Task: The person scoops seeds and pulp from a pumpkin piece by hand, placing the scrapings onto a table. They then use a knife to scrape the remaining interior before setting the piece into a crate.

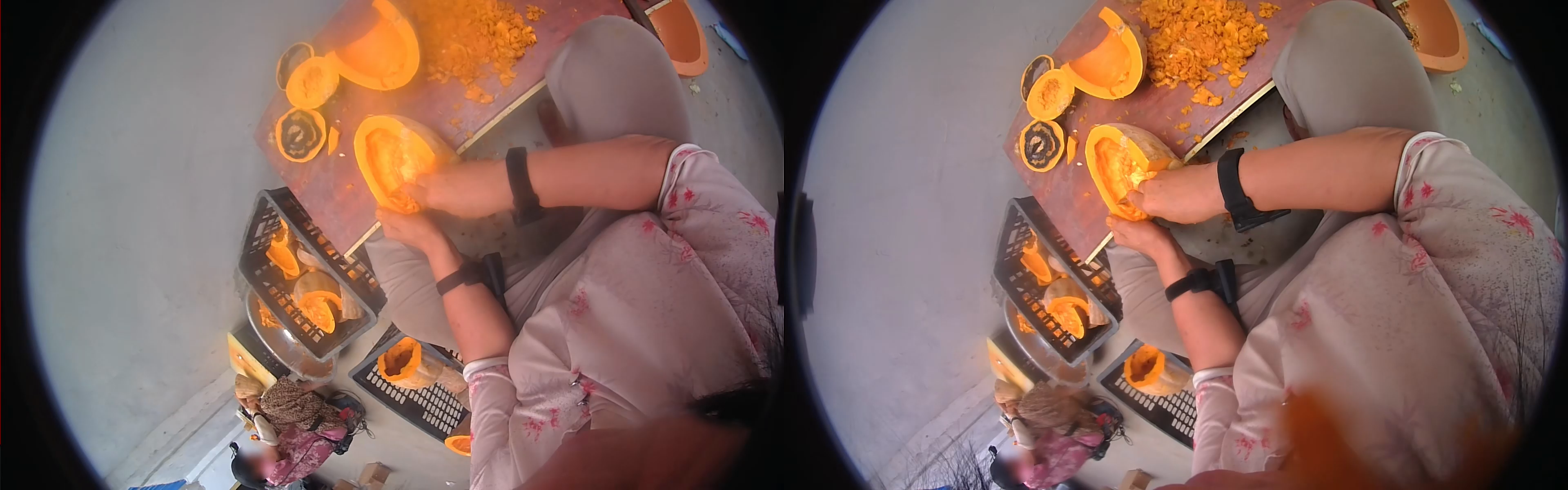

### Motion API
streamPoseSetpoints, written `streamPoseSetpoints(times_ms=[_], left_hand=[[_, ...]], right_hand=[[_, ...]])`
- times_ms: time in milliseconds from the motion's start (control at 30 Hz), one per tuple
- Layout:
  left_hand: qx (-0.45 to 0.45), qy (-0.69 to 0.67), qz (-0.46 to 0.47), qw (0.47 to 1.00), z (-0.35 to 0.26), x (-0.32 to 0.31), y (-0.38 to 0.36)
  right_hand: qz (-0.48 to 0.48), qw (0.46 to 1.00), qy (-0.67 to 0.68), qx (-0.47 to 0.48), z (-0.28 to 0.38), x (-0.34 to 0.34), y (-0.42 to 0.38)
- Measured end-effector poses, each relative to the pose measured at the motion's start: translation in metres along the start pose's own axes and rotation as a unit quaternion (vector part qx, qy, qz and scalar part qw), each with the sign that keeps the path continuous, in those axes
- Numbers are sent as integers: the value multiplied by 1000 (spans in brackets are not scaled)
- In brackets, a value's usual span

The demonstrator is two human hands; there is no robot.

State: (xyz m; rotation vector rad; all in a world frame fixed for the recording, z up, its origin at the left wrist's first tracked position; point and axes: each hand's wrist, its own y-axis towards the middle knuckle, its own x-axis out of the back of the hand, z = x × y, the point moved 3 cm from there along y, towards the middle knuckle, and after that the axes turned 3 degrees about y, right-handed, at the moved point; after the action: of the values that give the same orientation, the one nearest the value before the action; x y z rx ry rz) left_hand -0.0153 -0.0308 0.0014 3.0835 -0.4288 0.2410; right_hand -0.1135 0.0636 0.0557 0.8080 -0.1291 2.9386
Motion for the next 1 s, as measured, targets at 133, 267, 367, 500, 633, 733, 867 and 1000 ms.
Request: streamPoseSetpoints(times_ms=[133, 267, 367, 500, 633, 733, 867, 1000], left_hand=[[6, 6, -1, 1000, 1, 0, 1], [7, 10, -22, 1000, 5, -1, 1], [-12, 24, -33, 999, 8, 0, 3], [-15, 36, -38, 999, 10, 1, 3], [-21, 32, -39, 999, 10, 1, 2], [-25, 17, -37, 999, 11, -1, 2], [-12, 18, -21, 1000, 7, -1, 2], [-8, -17, 3, 1000, 4, -3, 0]], right_hand=[[6, 1000, 1, 7, 4, 6, -2], [2, 998, -46, 45, -1, 1, 0], [0, 990, -117, 75, 11, 6, -4], [-1, 962, -237, 132, 19, 7, -17], [-14, 968, -201, 146, 24, 13, -22], [22, 974, -194, 115, 26, 16, -19], [17, 997, -42, 56, 1, 17, -10], [-39, 997, 42, -47, 3, 26, -8]])
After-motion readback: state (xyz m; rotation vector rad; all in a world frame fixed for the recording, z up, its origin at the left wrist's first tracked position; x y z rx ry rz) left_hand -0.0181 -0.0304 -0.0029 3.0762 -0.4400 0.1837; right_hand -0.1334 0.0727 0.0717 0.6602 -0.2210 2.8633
